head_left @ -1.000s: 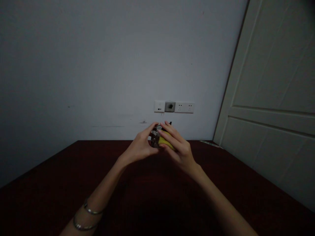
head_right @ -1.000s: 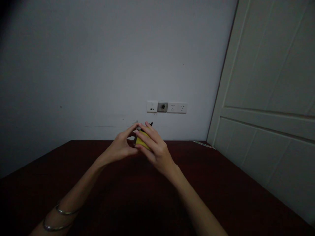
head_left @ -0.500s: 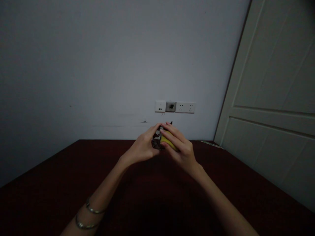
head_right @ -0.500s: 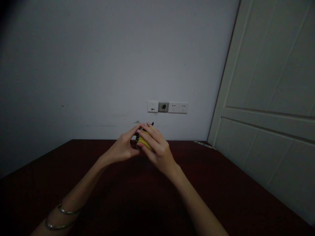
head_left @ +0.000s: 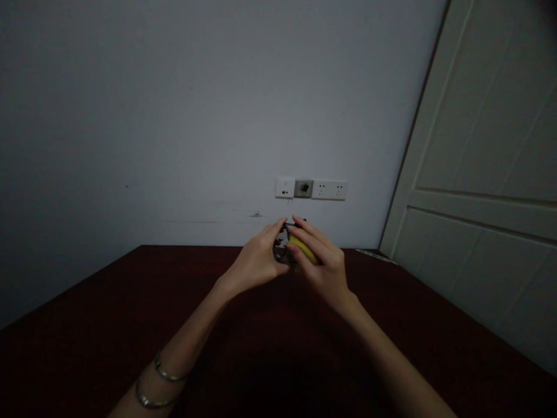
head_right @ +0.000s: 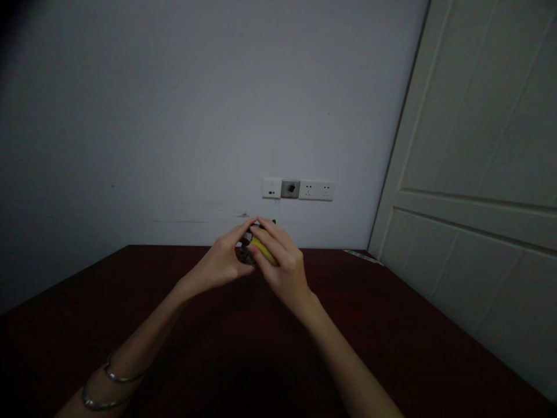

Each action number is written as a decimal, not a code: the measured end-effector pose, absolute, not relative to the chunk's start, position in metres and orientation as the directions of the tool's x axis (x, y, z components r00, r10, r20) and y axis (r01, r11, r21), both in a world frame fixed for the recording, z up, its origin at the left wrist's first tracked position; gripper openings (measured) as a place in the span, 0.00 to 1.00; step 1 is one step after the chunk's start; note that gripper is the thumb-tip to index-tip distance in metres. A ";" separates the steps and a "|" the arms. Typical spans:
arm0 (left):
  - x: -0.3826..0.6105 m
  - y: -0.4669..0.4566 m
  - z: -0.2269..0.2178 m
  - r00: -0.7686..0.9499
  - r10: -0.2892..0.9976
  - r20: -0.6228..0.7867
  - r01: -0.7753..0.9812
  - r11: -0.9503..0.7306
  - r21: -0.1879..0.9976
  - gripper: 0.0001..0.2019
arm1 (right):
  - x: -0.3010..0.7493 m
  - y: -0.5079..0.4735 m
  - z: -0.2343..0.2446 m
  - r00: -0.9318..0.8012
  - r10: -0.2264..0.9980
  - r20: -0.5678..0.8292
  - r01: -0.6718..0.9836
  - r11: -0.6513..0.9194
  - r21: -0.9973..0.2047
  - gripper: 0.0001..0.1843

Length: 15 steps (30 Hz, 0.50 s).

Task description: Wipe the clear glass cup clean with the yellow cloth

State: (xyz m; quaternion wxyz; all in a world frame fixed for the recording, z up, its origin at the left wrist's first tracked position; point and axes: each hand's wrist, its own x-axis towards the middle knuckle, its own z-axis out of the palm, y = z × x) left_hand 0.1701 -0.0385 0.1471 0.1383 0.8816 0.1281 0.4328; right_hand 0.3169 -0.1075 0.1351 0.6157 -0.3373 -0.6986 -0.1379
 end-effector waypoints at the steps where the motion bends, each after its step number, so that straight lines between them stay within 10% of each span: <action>1: 0.170 -0.038 0.147 0.587 0.345 0.732 0.111 -0.930 0.350 0.39 | 0.317 -0.108 0.133 -0.087 0.277 0.957 0.658 0.737 -0.154 0.21; 4: 0.170 -0.038 0.148 0.585 0.332 0.740 0.136 -0.939 0.314 0.37 | 0.318 -0.107 0.131 -0.181 0.265 0.947 0.671 0.738 -0.079 0.24; 11: 0.167 -0.042 0.150 0.618 0.324 0.716 0.218 -0.946 0.239 0.41 | 0.316 -0.104 0.138 0.157 0.384 0.910 0.574 0.714 -0.401 0.15; 15: 0.169 -0.042 0.150 0.600 0.373 0.708 0.222 -0.927 0.302 0.41 | 0.319 -0.105 0.137 0.116 0.373 0.921 0.588 0.722 -0.366 0.16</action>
